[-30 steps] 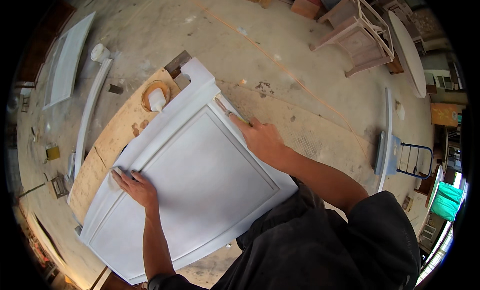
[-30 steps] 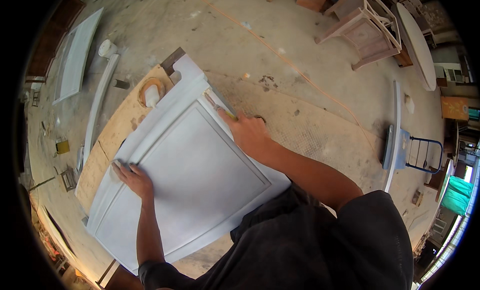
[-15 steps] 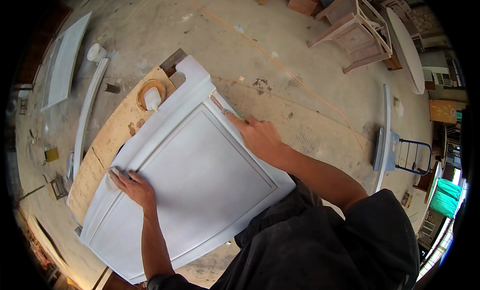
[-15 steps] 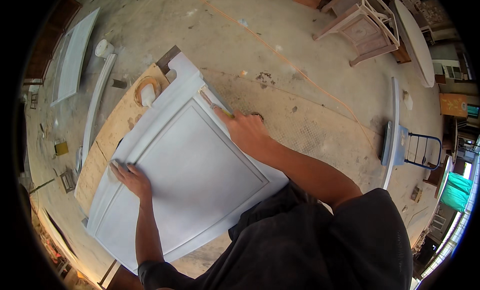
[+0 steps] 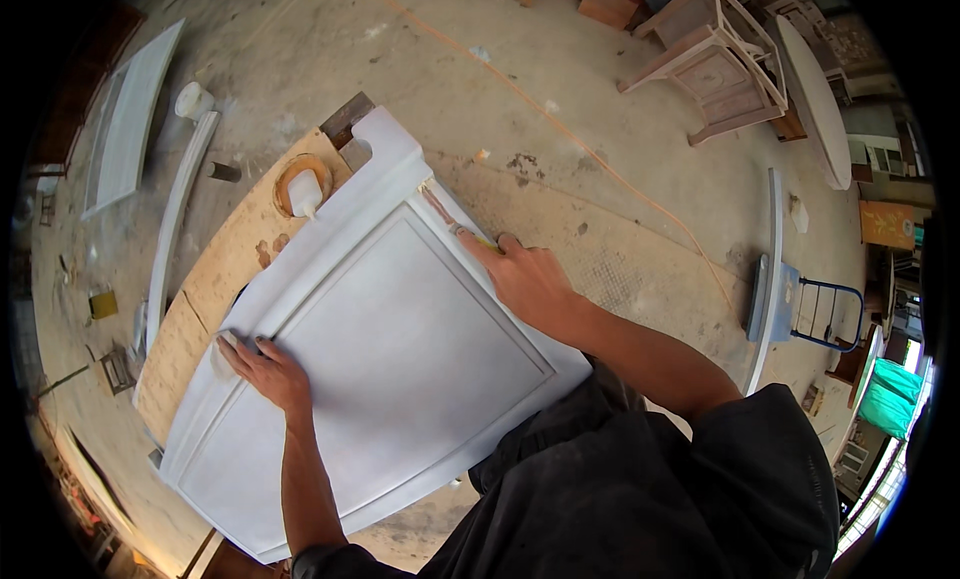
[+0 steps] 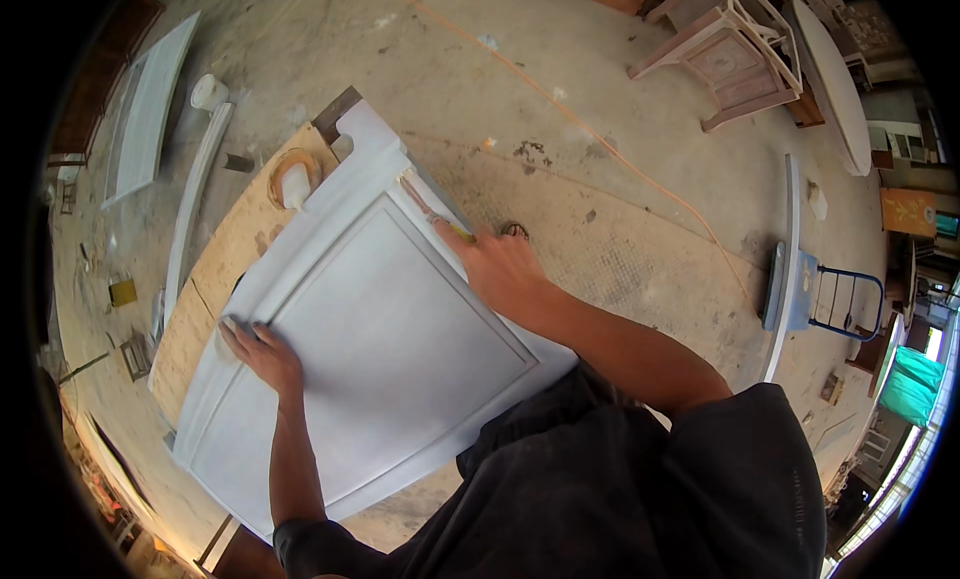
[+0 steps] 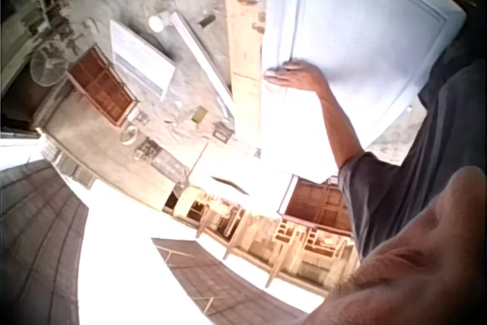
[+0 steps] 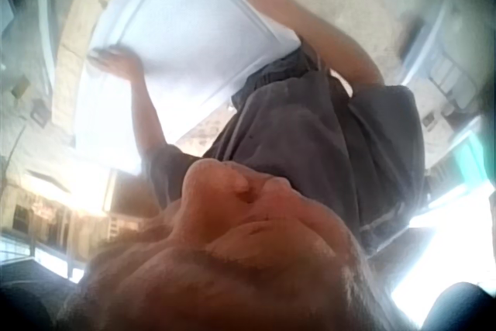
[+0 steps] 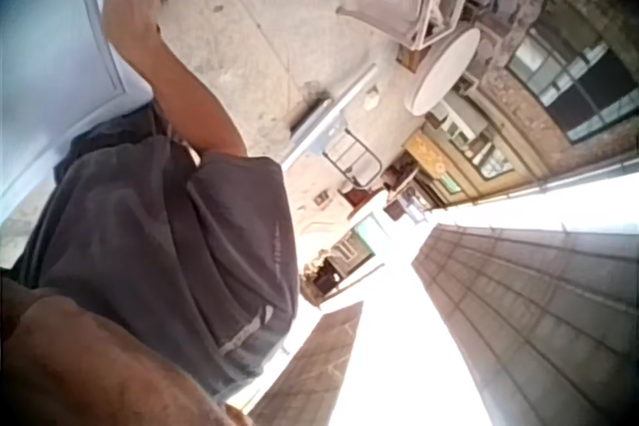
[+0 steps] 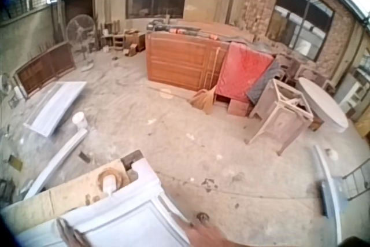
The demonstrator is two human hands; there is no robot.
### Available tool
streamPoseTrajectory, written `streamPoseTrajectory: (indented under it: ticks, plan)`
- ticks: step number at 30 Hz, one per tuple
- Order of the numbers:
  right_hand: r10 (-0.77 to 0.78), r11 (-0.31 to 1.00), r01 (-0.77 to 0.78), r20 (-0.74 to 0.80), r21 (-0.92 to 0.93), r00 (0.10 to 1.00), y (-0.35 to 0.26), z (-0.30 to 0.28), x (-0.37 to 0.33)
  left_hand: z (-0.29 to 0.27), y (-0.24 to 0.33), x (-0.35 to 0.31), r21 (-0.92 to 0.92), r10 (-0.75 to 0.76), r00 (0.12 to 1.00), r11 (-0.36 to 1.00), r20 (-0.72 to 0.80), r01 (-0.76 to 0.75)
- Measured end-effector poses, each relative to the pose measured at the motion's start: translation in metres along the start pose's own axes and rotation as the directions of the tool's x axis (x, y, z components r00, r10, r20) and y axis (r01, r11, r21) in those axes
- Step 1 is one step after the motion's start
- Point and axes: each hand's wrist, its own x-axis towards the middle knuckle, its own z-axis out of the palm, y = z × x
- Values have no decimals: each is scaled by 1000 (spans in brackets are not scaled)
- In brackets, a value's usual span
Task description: The person applies a white filler to a long white wooden trim piece using a tube, then smooths it with a blue sanding block. They later move to a white cabinet door, apply filler to the edges, and smooth the surface with the sanding block.
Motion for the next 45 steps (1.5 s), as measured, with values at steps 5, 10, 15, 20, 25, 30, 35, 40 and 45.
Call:
streamPoseTrajectory:
  ticks: [5,10,15,20,25,30,35,40,45]
  plan:
    - [-29,1000,30,-66,9,997,2,2,-7,-2,1,1,-4,3,1000,1000,-1,-3]
    - [22,1000,-23,23,22,999,-1,-3,7,0,1,1,-4,-11,1000,1000,10,11]
    - [20,1000,-21,-25,-16,999,3,3,-5,1,-1,2,-4,-1,1000,1000,-7,1]
    - [35,999,-36,10,30,999,4,-8,34,0,6,1,31,-21,1000,999,5,21]
    - [-2,999,4,-56,48,998,-1,-3,59,-2,10,0,-15,-39,999,999,-22,39]
    - [-80,988,99,-162,115,984,6,7,-24,-7,15,4,-43,-110,994,993,-19,109]
    - [-18,868,49,-68,494,998,-5,8,-91,-9,0,4,-147,-113,981,985,-160,90]
    - [-22,871,20,-1,490,1000,25,1,-127,-15,9,82,-30,34,999,999,-32,-35]
    - [-9,879,52,-92,474,996,34,-12,-134,27,-35,120,60,89,898,990,432,-127]
